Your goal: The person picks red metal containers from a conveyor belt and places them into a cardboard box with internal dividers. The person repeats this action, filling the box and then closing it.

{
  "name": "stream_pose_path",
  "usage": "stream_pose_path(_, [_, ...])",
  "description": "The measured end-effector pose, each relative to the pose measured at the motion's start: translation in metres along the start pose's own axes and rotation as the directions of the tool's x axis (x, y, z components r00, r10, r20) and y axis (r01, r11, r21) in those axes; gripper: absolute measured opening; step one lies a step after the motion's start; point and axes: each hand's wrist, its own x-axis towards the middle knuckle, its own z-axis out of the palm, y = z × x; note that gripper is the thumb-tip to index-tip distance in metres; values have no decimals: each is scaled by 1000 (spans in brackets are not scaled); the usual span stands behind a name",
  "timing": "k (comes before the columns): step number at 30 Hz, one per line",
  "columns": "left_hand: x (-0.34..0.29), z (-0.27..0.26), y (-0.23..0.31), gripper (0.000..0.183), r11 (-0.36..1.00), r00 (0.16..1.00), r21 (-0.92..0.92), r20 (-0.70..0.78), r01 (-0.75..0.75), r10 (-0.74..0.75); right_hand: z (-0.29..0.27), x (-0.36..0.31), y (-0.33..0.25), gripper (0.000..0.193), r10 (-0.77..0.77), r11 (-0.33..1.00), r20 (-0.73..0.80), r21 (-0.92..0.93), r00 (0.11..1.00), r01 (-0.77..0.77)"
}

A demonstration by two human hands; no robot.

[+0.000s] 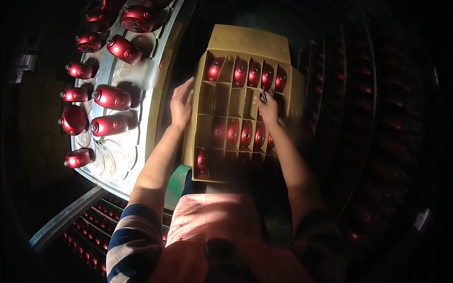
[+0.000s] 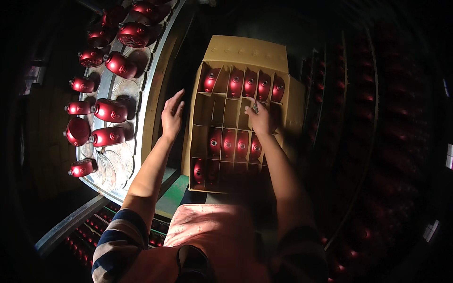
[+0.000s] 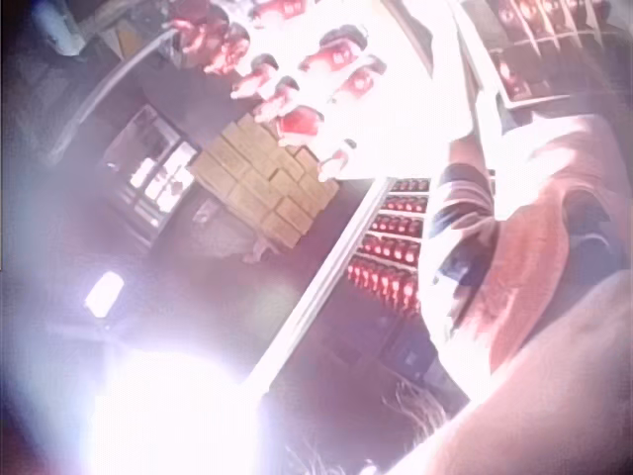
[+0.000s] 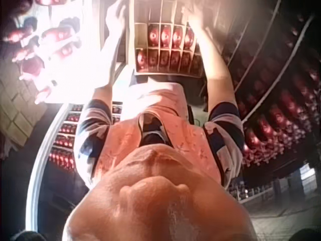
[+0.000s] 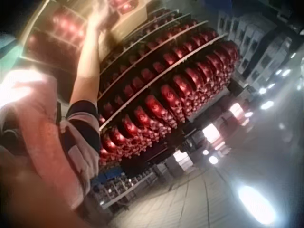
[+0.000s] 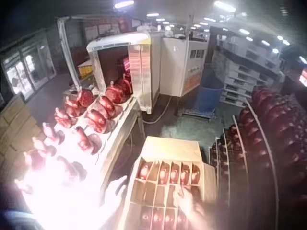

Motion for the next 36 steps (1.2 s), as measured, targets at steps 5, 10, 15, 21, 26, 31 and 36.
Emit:
stream_pose_path(5, [108,104,-94,51,793,970,589,244,-155,8,65,117,12,54,83,906,38,-419,996,-59])
stream_pose_path(10, [129,136,-127,43,780,950,579,306,-239,64,83,138,22,35,67,799,-68,-595,995,-94])
stream_pose_path(15, [112,128,-104,32,851,955,439,198,-287,220,70,127,16,35,-124,815,-83,-577,989,54])
stream_pose_path(21, [27,42,-6,33,965,969,168,-110,-203,223,60,127,19,26,-138,803,-3,-585,990,110])
stream_pose_path(26, [-95,-65,66,34,865,968,-501,-200,32,-152,74,153,49,34,-55,859,35,-509,998,65])
stream_pose_path(31, [-182,-145,83,36,867,888,-494,-372,56,-270,69,143,54,25,-134,928,-68,-358,989,102])
stream_pose_path(36, [-189,-204,96,37,910,814,-413,-540,-36,-213,14,67,-60,14,-215,960,-54,-195,975,201])
